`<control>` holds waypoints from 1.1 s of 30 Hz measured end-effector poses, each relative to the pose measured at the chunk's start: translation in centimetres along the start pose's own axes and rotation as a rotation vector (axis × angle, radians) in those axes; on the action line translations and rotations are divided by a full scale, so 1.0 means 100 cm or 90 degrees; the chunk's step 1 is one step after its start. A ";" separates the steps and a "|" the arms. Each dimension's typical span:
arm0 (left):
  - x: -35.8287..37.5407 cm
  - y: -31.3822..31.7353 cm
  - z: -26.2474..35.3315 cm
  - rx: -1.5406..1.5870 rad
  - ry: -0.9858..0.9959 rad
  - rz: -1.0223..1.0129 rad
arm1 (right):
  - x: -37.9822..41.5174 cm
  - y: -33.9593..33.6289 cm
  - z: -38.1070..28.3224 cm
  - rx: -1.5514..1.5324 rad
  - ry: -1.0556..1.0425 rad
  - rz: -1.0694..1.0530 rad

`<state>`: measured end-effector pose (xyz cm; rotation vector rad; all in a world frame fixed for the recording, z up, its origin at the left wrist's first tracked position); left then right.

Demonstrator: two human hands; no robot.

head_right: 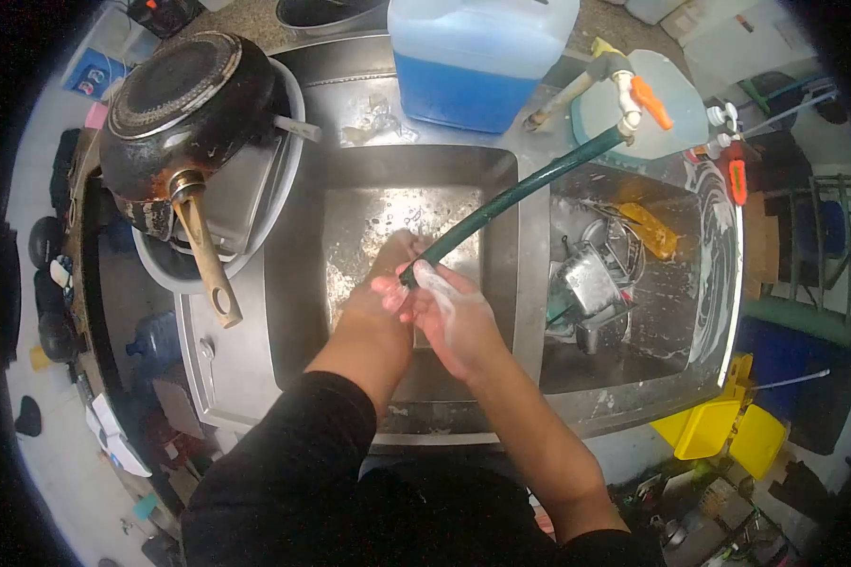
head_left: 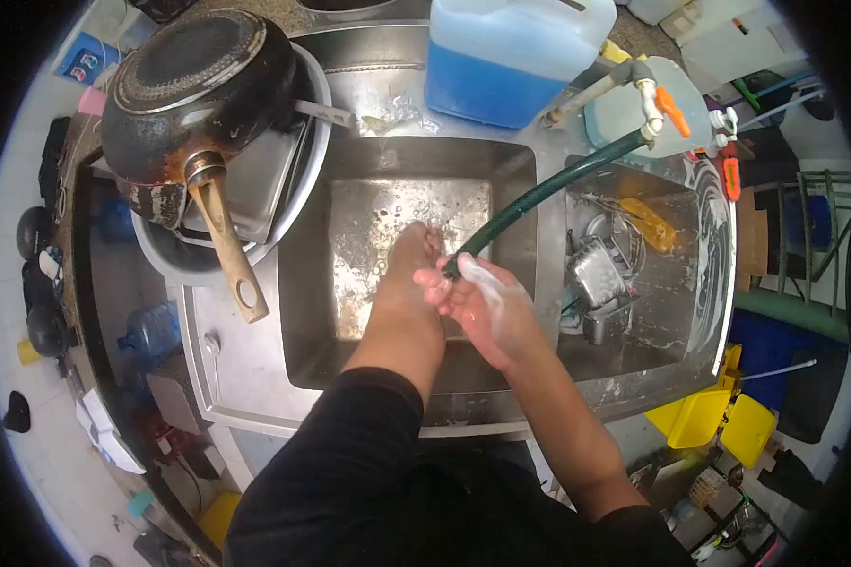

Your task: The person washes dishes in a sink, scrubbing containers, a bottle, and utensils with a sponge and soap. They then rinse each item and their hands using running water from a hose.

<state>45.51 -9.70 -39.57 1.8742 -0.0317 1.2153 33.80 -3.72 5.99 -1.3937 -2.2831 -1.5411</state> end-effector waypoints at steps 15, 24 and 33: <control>0.041 0.057 -0.062 -1.193 0.298 0.399 | -0.061 -0.159 0.131 -0.547 -0.021 -0.046; 0.125 0.060 -0.124 -0.398 0.258 0.180 | -0.173 -0.247 0.148 0.285 0.075 0.385; 0.068 0.063 -0.139 -0.208 0.551 0.138 | -0.114 -0.232 0.130 0.445 0.006 0.322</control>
Point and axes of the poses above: each hand's wrist, its own x-axis away from the middle knuckle, its own y-axis out of the palm, z = x × y, the point moved 4 cm from there along -x, towards the middle knuckle, and after that the axes turned 6 degrees about -z, right-handed, at the moved point
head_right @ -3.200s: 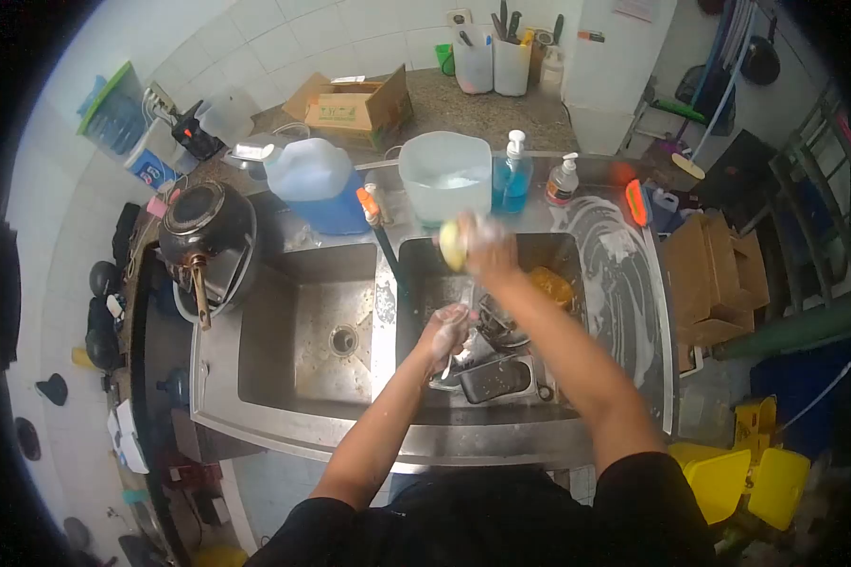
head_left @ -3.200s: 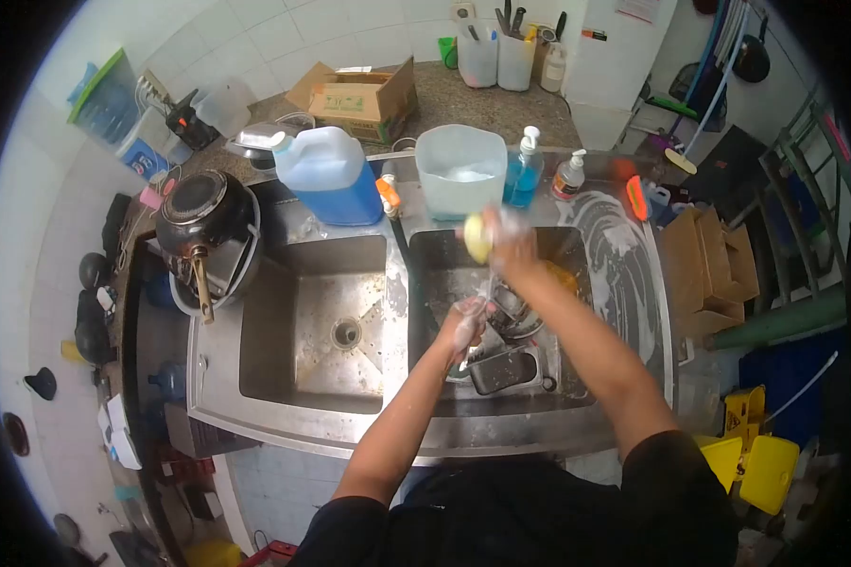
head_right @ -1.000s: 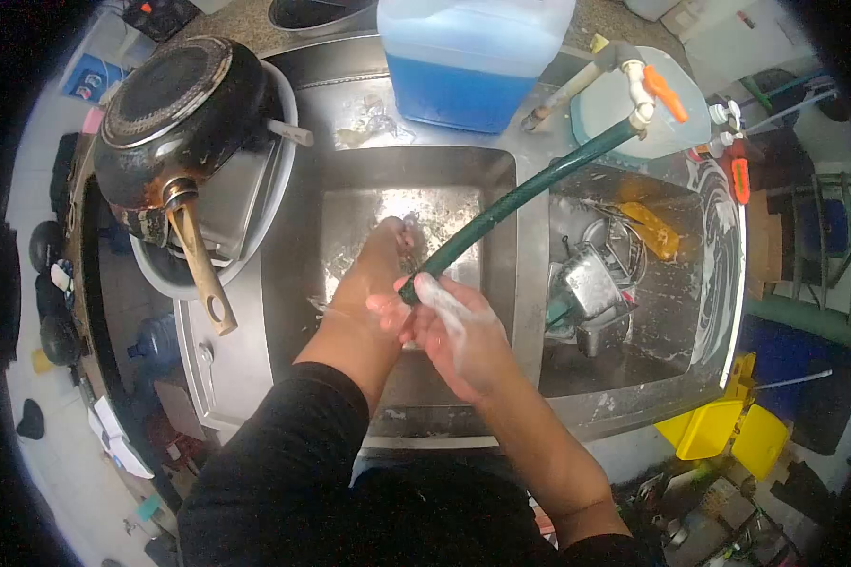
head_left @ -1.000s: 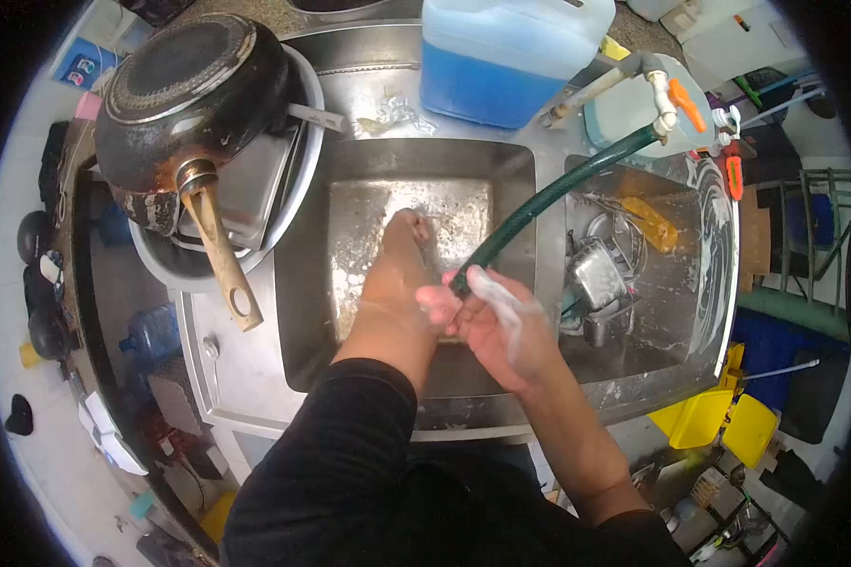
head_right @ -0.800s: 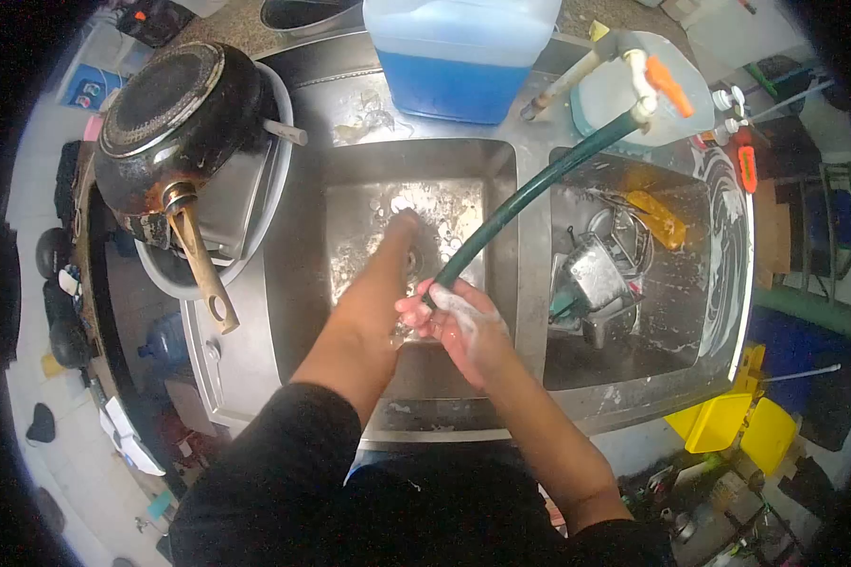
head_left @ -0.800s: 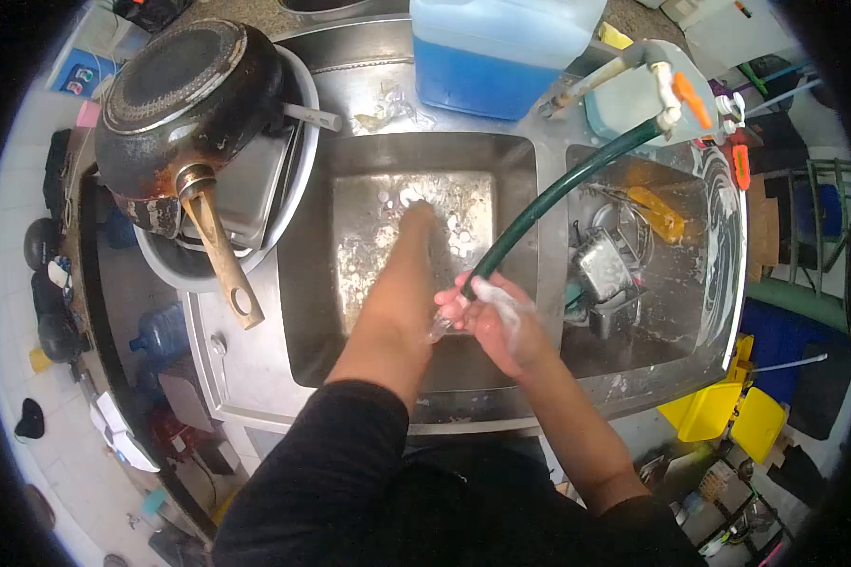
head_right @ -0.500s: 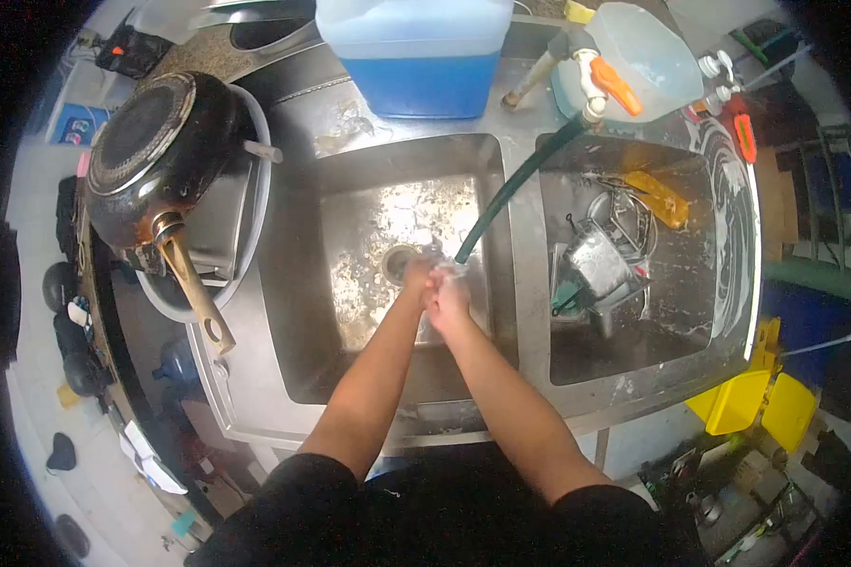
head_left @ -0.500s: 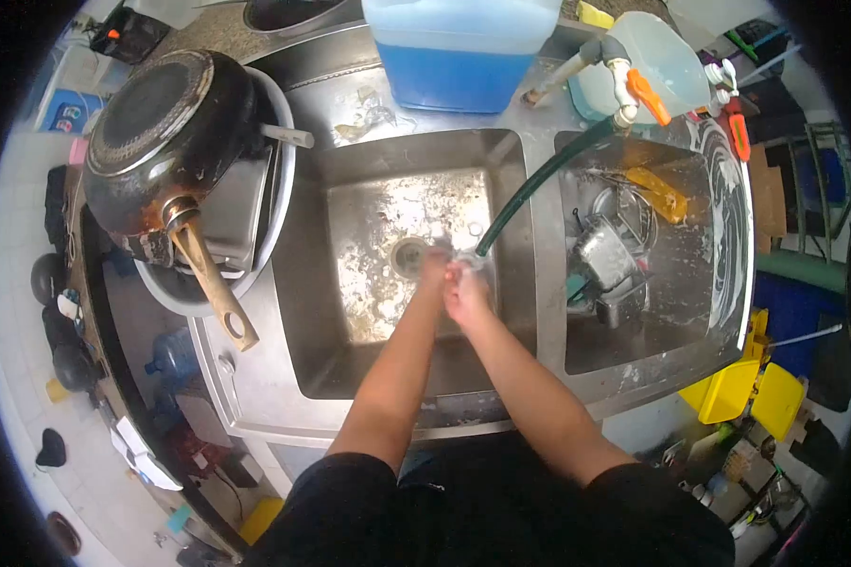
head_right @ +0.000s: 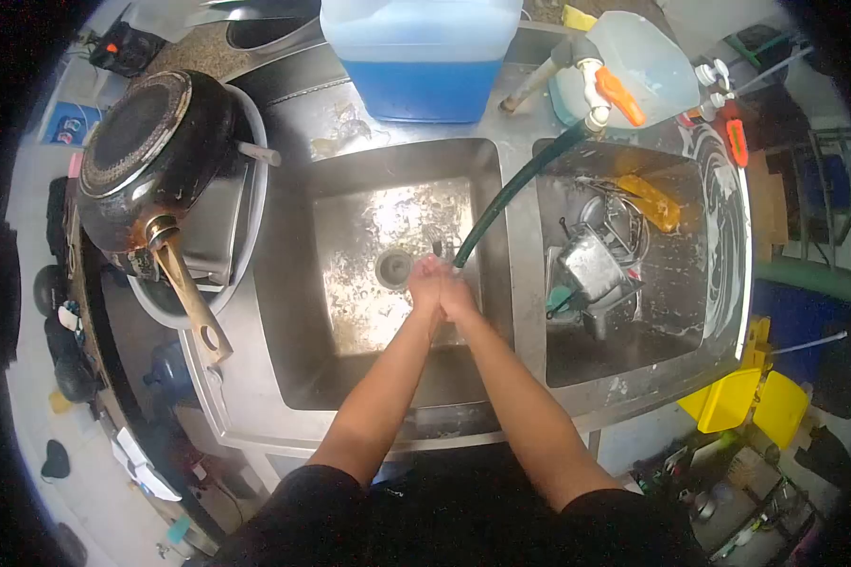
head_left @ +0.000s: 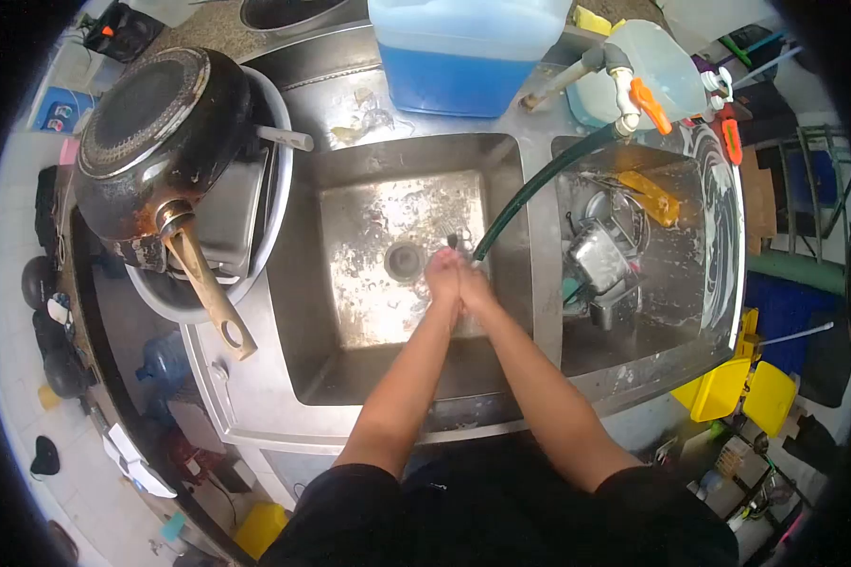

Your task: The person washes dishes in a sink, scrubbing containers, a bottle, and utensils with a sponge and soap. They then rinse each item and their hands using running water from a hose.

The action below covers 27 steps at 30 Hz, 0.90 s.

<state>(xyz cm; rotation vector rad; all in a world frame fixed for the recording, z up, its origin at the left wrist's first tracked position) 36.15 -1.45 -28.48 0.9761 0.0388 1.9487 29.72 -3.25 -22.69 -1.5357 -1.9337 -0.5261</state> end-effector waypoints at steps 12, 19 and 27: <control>0.038 0.053 0.051 0.033 -0.185 -0.119 | 0.035 -0.031 0.007 0.288 -0.093 0.089; 0.016 0.041 0.046 0.007 -0.091 -0.076 | 0.010 -0.022 0.001 0.307 -0.106 -0.057; 0.094 -0.033 0.168 -0.496 0.341 0.100 | -0.069 0.013 0.012 -0.445 0.133 -0.248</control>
Point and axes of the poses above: each hand's wrist, its own x-axis away from the middle knuckle, its own y-axis out of the palm, z = x × y, the point moved 4 cm from there along -x, towards the middle knuckle, and after that the axes turned 6 degrees about -z, right-handed, at the moved point
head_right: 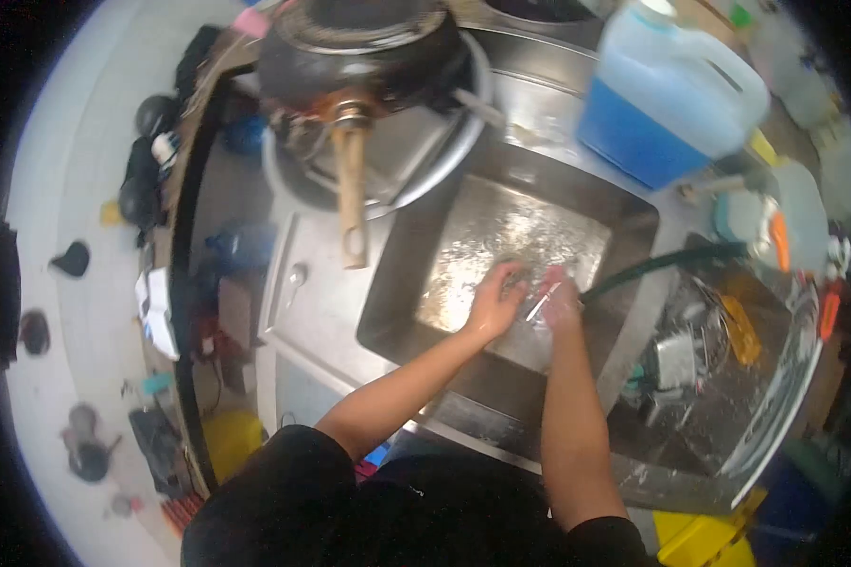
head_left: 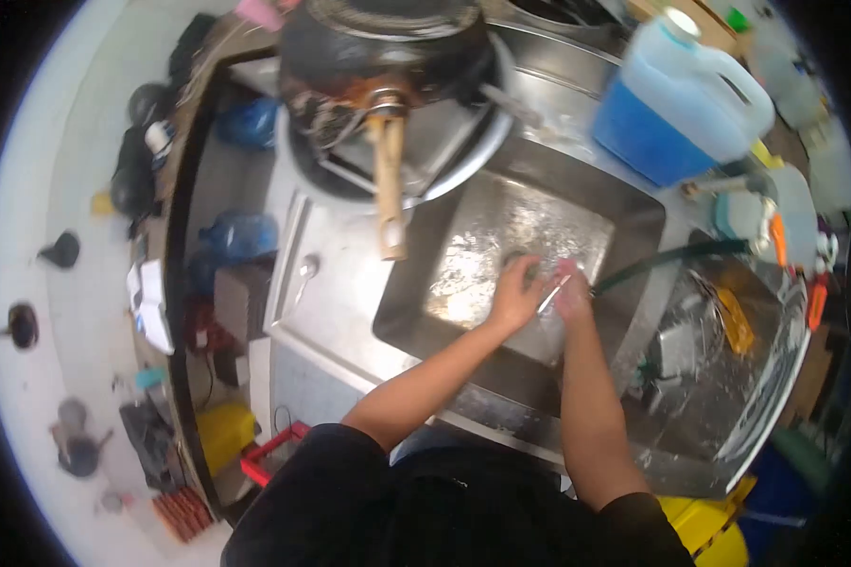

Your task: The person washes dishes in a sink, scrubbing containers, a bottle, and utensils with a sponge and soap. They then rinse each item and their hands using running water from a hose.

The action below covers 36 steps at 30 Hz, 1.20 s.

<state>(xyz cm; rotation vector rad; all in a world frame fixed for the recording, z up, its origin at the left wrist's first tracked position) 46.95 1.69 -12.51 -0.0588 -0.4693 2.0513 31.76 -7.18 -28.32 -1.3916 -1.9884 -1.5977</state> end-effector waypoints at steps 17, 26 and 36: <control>0.061 -0.266 0.007 -0.453 0.067 0.222 | 0.003 -0.002 -0.004 0.079 -0.089 0.029; -0.008 0.116 -0.057 0.478 -0.660 -0.412 | 0.028 -0.035 0.003 0.682 -0.086 0.313; 0.002 0.155 -0.069 0.409 -0.532 -0.400 | 0.126 0.052 -0.066 0.211 -0.295 0.181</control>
Point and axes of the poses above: each hand's wrist, its own x-axis away from the middle knuckle, its own y-axis out of the palm, z = x × y, the point moved 4 cm from there along -x, towards the middle knuckle, and after that the axes turned 6 degrees about -z, right-handed, at the moved point
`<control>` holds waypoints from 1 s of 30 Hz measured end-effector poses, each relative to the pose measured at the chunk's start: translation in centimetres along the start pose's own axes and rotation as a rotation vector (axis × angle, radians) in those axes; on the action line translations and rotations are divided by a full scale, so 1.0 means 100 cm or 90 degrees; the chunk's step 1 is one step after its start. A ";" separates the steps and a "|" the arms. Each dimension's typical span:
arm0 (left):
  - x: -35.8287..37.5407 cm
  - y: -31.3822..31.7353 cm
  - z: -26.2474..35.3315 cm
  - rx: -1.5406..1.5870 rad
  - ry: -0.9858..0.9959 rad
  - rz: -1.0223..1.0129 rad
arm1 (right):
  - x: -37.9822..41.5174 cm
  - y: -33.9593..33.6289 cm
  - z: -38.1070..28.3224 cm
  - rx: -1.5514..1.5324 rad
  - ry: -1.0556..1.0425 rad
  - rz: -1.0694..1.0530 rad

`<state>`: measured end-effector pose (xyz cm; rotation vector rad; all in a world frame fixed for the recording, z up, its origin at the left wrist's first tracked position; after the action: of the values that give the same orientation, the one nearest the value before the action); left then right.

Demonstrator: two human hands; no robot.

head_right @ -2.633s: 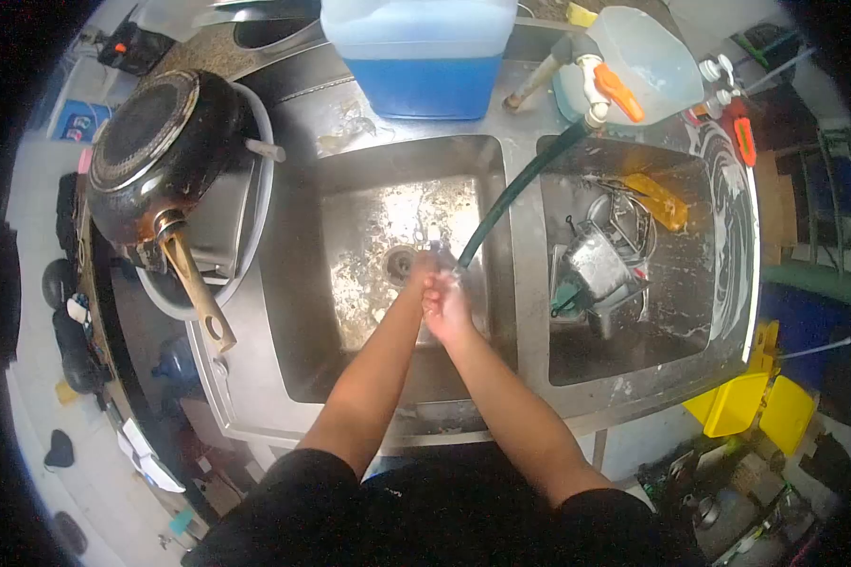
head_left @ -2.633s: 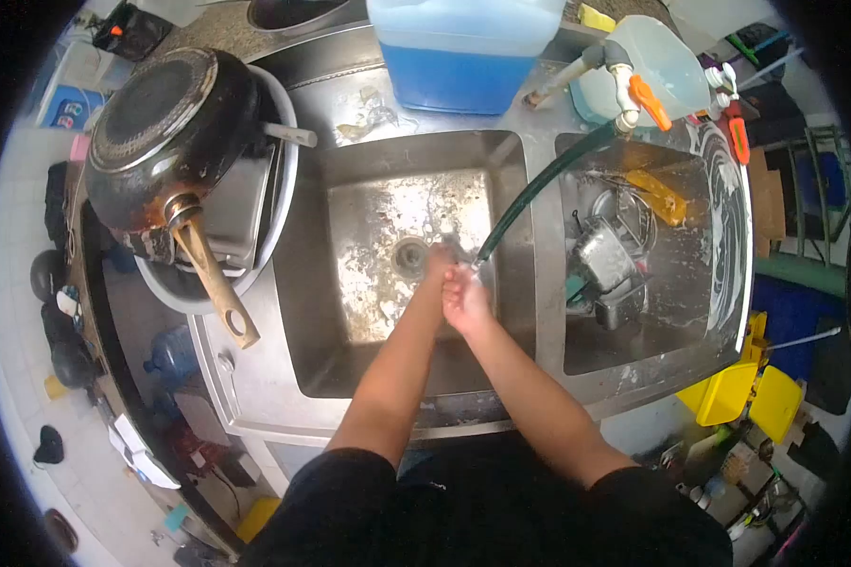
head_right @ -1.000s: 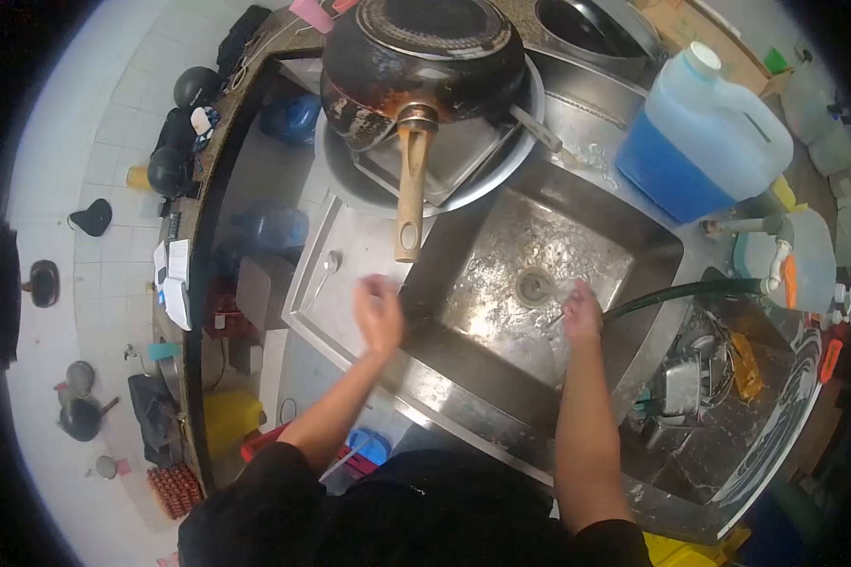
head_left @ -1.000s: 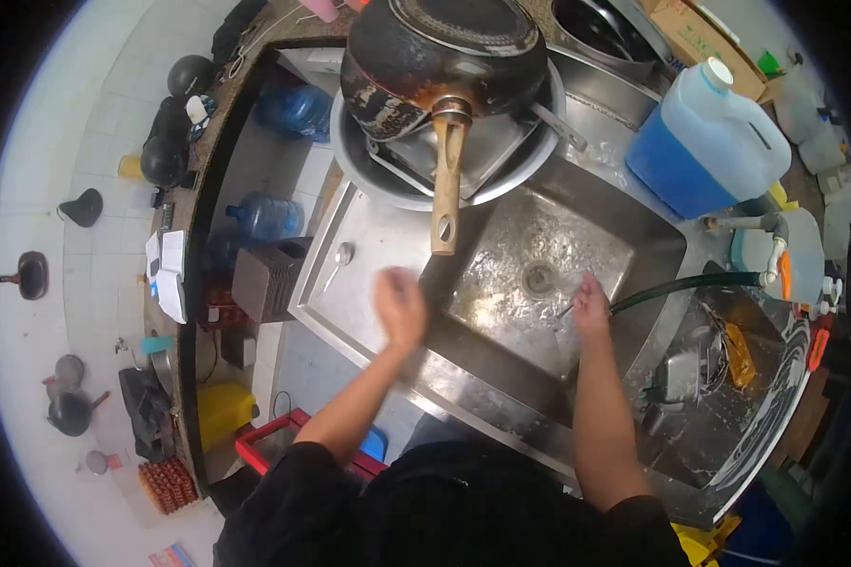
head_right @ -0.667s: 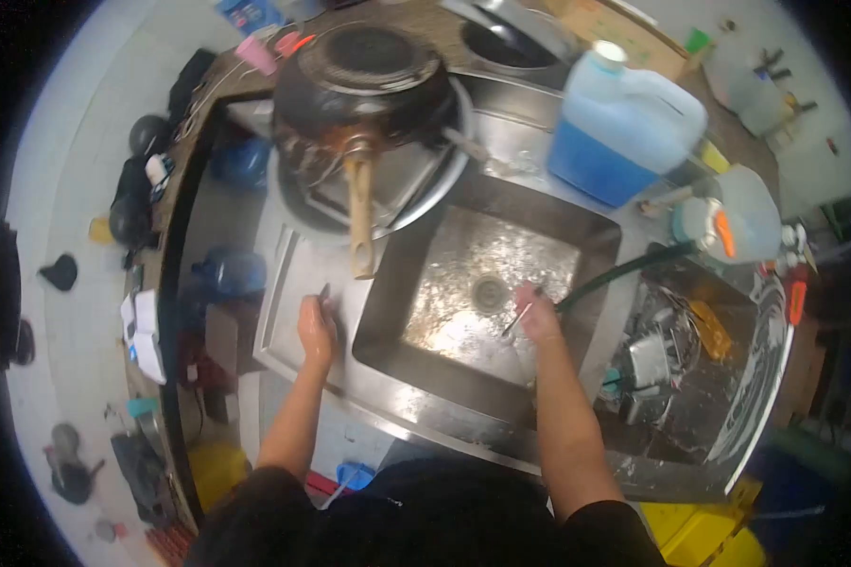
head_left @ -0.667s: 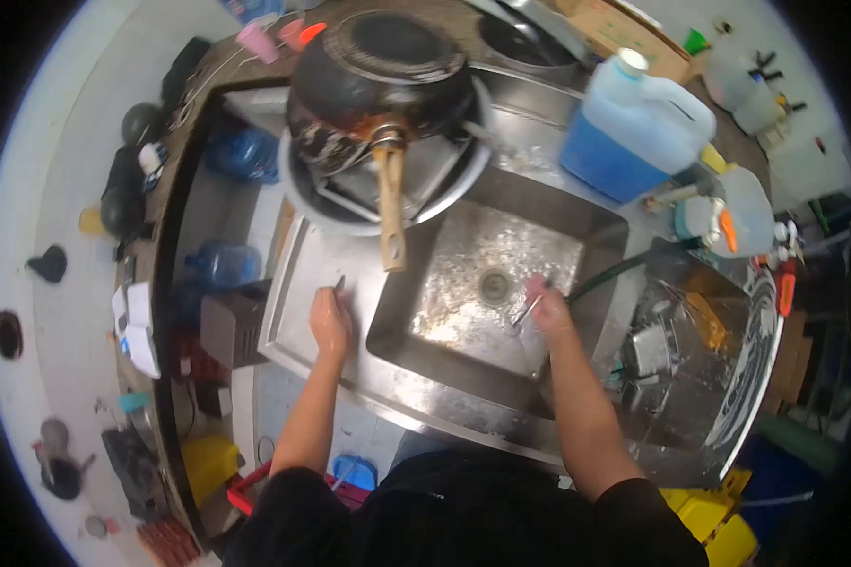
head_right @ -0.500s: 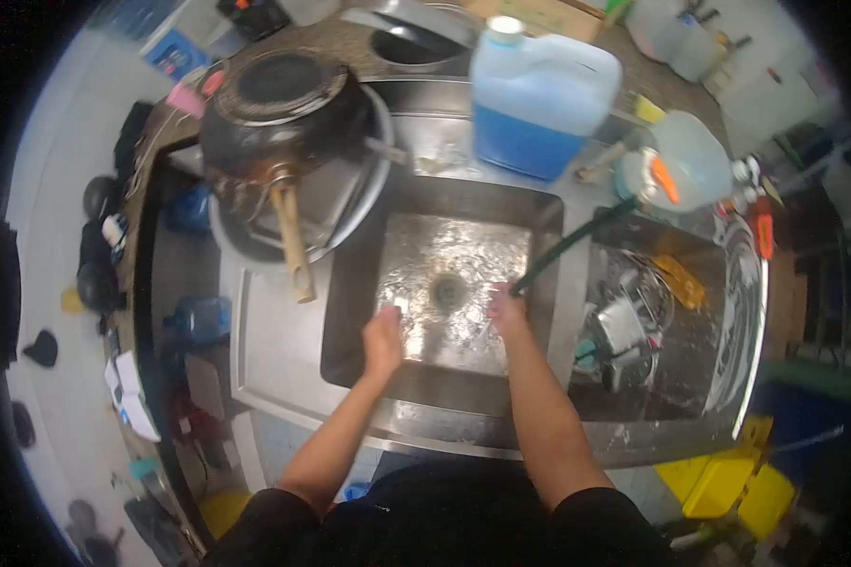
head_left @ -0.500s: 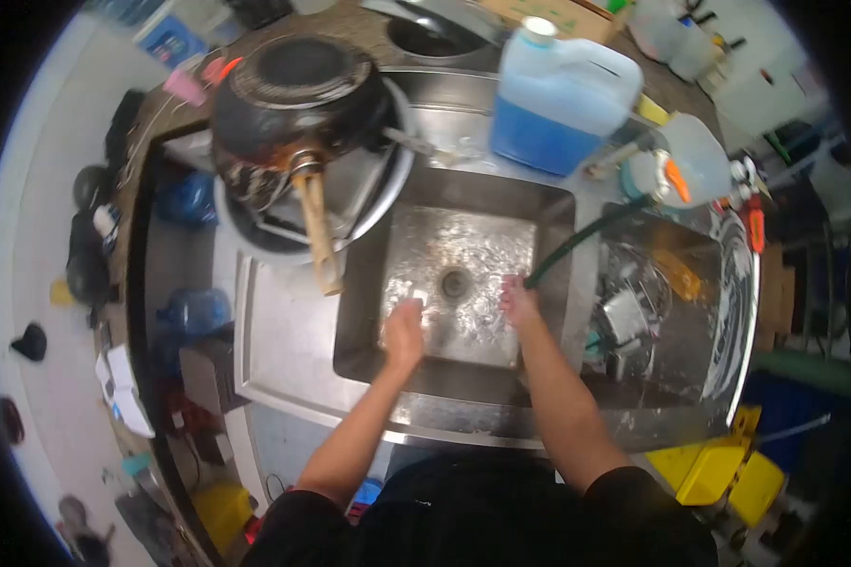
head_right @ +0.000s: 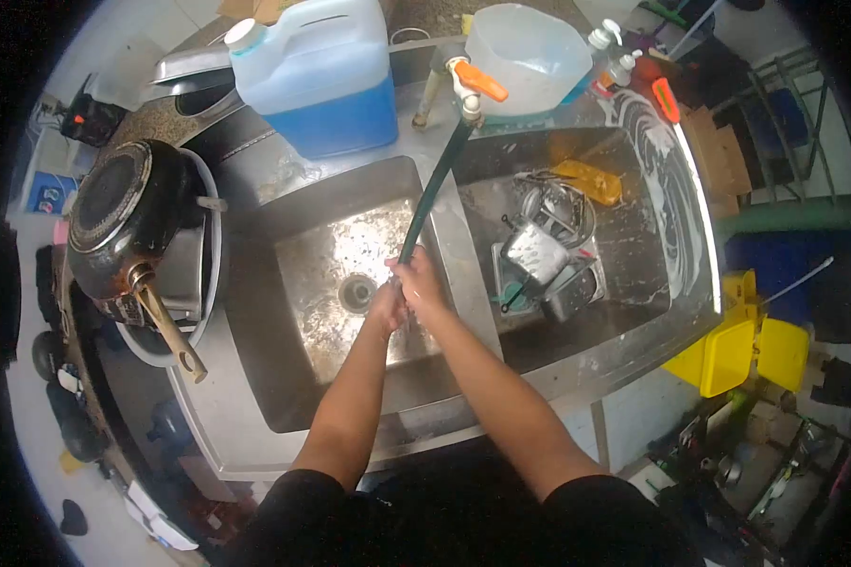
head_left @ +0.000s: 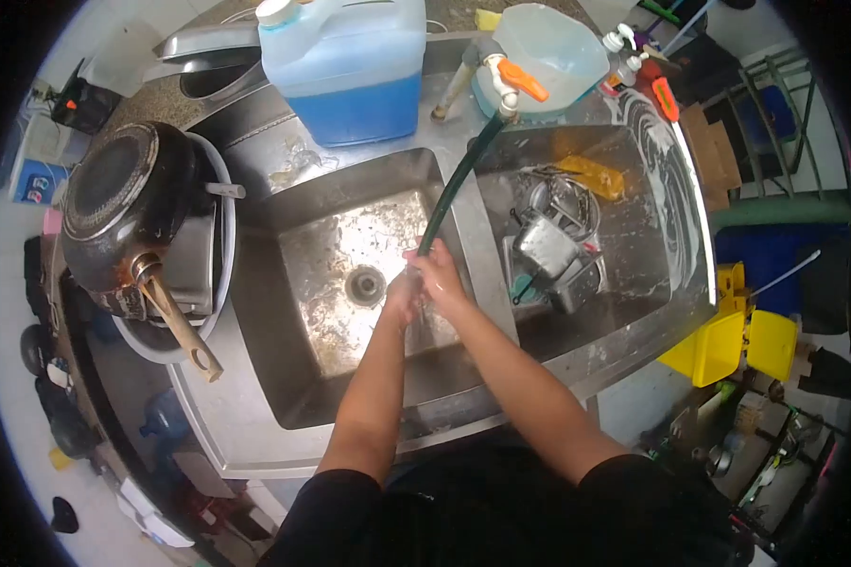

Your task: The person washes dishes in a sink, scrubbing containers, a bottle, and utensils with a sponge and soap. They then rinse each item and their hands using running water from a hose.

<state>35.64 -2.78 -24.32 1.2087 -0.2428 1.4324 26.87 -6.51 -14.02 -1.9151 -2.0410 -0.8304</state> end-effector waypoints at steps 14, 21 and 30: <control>0.061 0.014 0.032 0.357 -0.029 -0.145 | 0.017 0.026 -0.034 0.253 0.001 -0.022; 0.027 0.000 0.017 0.169 0.027 -0.093 | 0.004 0.017 -0.014 0.239 0.011 -0.048; 0.202 -0.034 0.064 -0.040 0.128 0.334 | 0.022 0.008 0.032 -0.698 0.177 -0.194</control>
<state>46.21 5.90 -7.77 0.9785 -0.4865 1.9699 28.04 -2.91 -15.27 -1.6699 -1.8429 -2.5086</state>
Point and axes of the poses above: each hand's wrist, its own x-axis away from the middle knuckle, its own y-axis out of the palm, z = x × y, the point moved 4 cm from there along -x, towards the middle knuckle, and after that the axes turned 6 degrees about -z, right-handed, at the moved point
